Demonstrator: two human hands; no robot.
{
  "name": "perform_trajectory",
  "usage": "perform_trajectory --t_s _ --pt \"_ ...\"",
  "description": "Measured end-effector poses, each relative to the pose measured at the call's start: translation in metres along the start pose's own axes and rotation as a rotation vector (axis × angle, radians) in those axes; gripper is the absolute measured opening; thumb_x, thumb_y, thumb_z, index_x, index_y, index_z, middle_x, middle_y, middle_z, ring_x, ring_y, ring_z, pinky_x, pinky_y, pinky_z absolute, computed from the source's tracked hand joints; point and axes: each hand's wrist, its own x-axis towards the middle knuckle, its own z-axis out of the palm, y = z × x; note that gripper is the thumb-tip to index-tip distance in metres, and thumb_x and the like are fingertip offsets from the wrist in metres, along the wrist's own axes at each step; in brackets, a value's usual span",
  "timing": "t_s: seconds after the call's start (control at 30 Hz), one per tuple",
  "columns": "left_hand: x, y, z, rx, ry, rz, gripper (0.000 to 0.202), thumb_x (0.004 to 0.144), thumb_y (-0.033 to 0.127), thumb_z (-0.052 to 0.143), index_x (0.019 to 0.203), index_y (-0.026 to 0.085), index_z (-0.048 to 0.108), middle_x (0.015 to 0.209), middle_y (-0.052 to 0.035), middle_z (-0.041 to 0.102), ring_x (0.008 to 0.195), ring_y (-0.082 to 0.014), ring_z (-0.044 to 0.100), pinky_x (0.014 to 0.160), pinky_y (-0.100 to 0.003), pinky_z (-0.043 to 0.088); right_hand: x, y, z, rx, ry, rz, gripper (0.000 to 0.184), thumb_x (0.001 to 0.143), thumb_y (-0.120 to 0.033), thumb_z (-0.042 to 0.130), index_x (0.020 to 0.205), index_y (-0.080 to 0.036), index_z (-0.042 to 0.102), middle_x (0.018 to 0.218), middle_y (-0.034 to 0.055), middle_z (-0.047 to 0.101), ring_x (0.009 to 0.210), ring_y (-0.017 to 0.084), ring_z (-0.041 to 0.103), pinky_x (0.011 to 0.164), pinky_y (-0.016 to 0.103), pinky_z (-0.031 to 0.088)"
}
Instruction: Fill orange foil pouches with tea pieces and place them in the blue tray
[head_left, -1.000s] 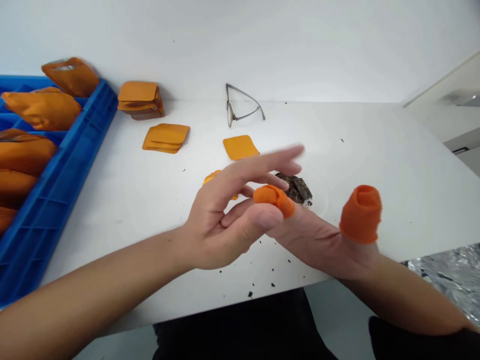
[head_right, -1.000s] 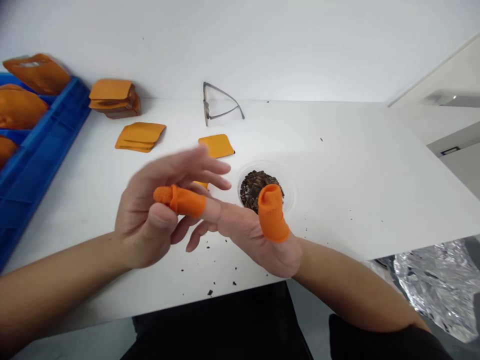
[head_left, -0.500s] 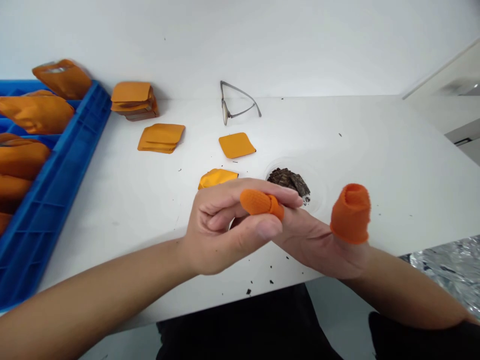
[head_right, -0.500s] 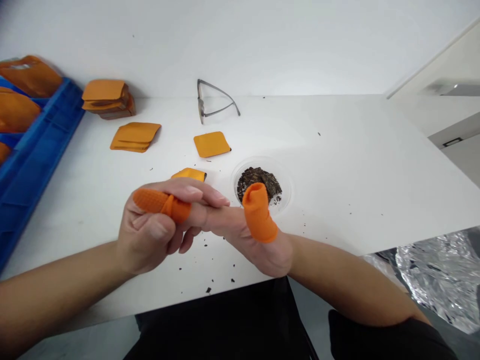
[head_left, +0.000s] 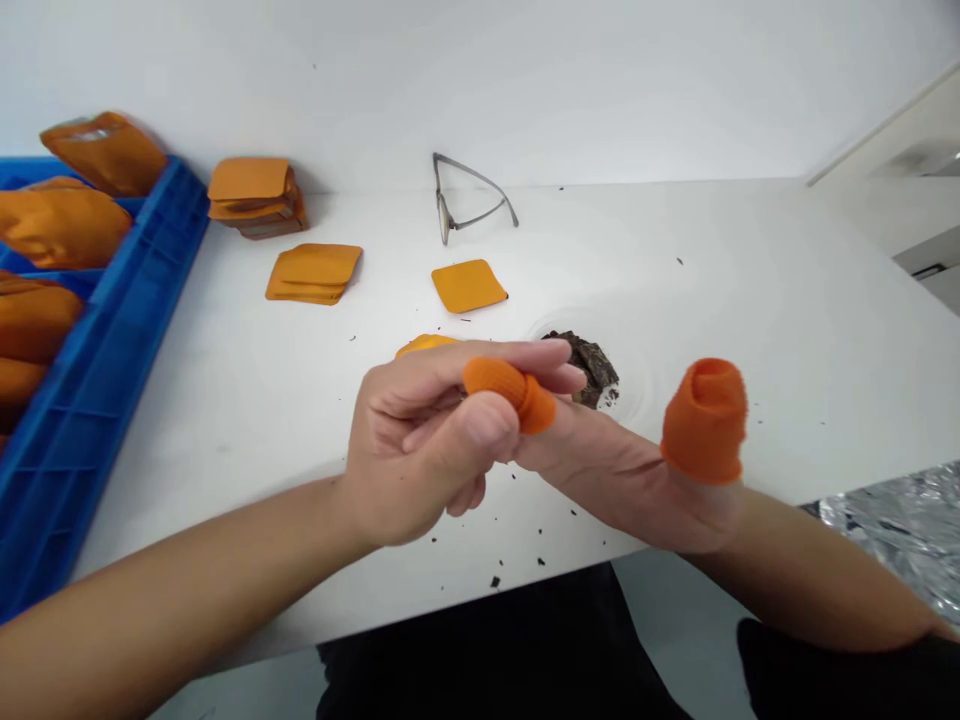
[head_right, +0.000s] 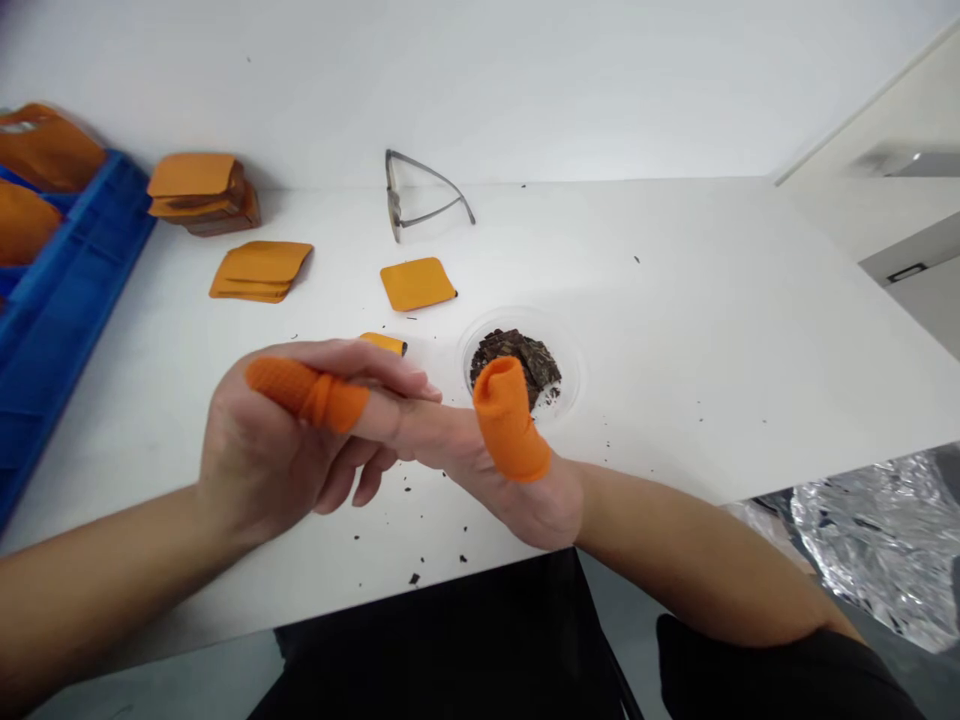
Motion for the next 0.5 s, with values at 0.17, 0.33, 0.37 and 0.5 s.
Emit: perform_trajectory --t_s 0.17,0.33,0.37,0.5 --pt "-0.002 -0.002 0.0 -0.003 -0.004 0.003 0.022 0.098 0.049 0.061 0.11 0.039 0.077 0.111 0.0033 0.078 0.04 -0.0023 0.049 0.033 -0.016 0.041 0.001 0.007 -0.003 -0.009 -0.007 -0.016 0.1 0.09 -0.081 0.002 0.145 -0.014 0.051 0.125 0.0151 0.052 0.101 0.027 0.054 0.091 0.053 0.045" --pt "-0.002 -0.016 -0.004 -0.002 -0.002 0.064 0.029 0.098 0.052 0.06 0.116 0.035 0.076 0.108 -0.0018 0.079 0.044 -0.0045 0.056 0.031 -0.013 0.04 0.007 -0.003 0.002 0.017 0.071 0.122 0.08 0.091 -0.081 0.021 0.135 -0.027 0.059 0.126 0.0073 0.053 0.099 0.022 0.055 0.097 0.05 0.048" --pt "-0.002 -0.018 -0.004 0.02 -0.005 0.077 0.031 0.098 0.053 0.06 0.116 0.034 0.076 0.107 -0.003 0.079 0.052 -0.008 0.064 0.033 -0.015 0.044 0.009 -0.006 0.003 0.009 0.087 0.188 0.077 0.088 -0.083 0.027 0.13 -0.029 0.062 0.117 0.0062 0.057 0.097 0.022 0.055 0.099 0.05 0.049" --pt "-0.002 -0.021 -0.002 0.068 -0.077 0.059 0.03 0.096 0.053 0.063 0.118 0.036 0.075 0.106 -0.0015 0.08 0.103 -0.0235 0.076 0.063 -0.027 0.066 0.015 -0.016 0.009 -0.026 0.124 0.319 0.074 0.081 -0.087 0.038 0.122 -0.033 0.067 0.099 0.0046 0.061 0.09 0.022 0.054 0.107 0.053 0.046"
